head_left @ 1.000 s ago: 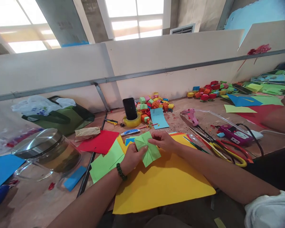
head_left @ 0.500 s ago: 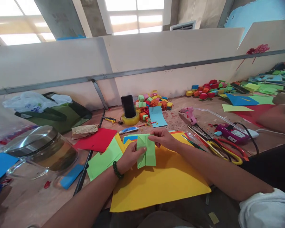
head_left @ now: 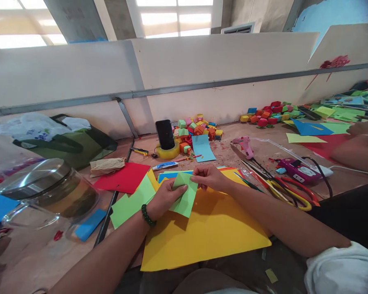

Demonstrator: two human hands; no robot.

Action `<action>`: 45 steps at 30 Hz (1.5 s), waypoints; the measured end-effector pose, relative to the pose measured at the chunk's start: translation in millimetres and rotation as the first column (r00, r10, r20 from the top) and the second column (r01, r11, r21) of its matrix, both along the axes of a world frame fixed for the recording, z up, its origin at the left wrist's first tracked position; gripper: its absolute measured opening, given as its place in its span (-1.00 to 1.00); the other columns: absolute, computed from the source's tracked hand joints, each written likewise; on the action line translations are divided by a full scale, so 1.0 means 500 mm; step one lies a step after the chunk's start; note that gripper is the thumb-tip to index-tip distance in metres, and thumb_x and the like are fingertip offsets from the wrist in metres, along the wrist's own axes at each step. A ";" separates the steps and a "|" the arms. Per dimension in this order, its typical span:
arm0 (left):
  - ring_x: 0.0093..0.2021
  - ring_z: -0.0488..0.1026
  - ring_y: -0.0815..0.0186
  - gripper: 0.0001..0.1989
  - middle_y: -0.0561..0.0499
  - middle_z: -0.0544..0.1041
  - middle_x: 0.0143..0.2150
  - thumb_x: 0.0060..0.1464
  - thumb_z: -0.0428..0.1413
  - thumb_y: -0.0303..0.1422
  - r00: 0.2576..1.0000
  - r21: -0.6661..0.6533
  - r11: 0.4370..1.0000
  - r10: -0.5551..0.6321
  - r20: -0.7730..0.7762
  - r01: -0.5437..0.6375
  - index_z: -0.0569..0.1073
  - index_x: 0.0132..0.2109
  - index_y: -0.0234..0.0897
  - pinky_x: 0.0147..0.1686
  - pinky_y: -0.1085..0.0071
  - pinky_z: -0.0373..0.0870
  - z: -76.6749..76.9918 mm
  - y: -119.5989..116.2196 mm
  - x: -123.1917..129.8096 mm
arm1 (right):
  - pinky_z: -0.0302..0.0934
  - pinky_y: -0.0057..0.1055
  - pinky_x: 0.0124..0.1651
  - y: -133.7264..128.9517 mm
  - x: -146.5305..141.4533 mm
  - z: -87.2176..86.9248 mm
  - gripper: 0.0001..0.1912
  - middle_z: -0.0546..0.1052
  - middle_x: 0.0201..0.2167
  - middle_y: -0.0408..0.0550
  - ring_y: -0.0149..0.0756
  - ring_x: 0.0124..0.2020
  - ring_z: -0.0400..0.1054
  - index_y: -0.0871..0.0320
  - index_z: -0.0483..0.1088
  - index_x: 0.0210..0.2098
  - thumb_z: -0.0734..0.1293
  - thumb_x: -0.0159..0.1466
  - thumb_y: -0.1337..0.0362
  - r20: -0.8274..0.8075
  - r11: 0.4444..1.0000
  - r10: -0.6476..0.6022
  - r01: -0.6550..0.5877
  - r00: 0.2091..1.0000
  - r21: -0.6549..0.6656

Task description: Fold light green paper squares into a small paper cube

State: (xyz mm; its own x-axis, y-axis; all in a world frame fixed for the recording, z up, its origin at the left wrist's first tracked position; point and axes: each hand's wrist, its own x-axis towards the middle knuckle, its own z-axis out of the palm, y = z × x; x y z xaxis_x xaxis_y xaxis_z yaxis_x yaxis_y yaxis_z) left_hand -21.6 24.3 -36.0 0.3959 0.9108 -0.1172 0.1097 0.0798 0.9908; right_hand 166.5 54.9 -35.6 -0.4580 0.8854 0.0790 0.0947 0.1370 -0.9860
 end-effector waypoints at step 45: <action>-0.17 0.40 0.15 -0.72 -0.17 0.48 -0.19 0.11 -0.04 -0.62 0.278 0.346 0.430 0.213 -0.937 0.834 0.43 -0.10 -0.33 -0.16 0.20 0.41 0.023 -0.055 0.006 | 0.13 -0.48 -0.38 0.063 0.064 -0.025 -0.84 0.40 -0.47 -0.15 -0.40 -0.44 0.24 0.22 0.43 -0.38 0.40 0.08 0.26 0.518 0.953 0.003 -0.159 0.855 0.256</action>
State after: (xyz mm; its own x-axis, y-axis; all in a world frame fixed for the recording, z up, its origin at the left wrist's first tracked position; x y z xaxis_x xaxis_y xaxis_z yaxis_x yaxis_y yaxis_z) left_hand -18.6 -3.0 -24.5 0.8141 0.5786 -0.0493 0.5688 -0.8117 -0.1327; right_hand 198.7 86.3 -48.3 -0.5717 0.8187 0.0543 0.5453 0.4286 -0.7204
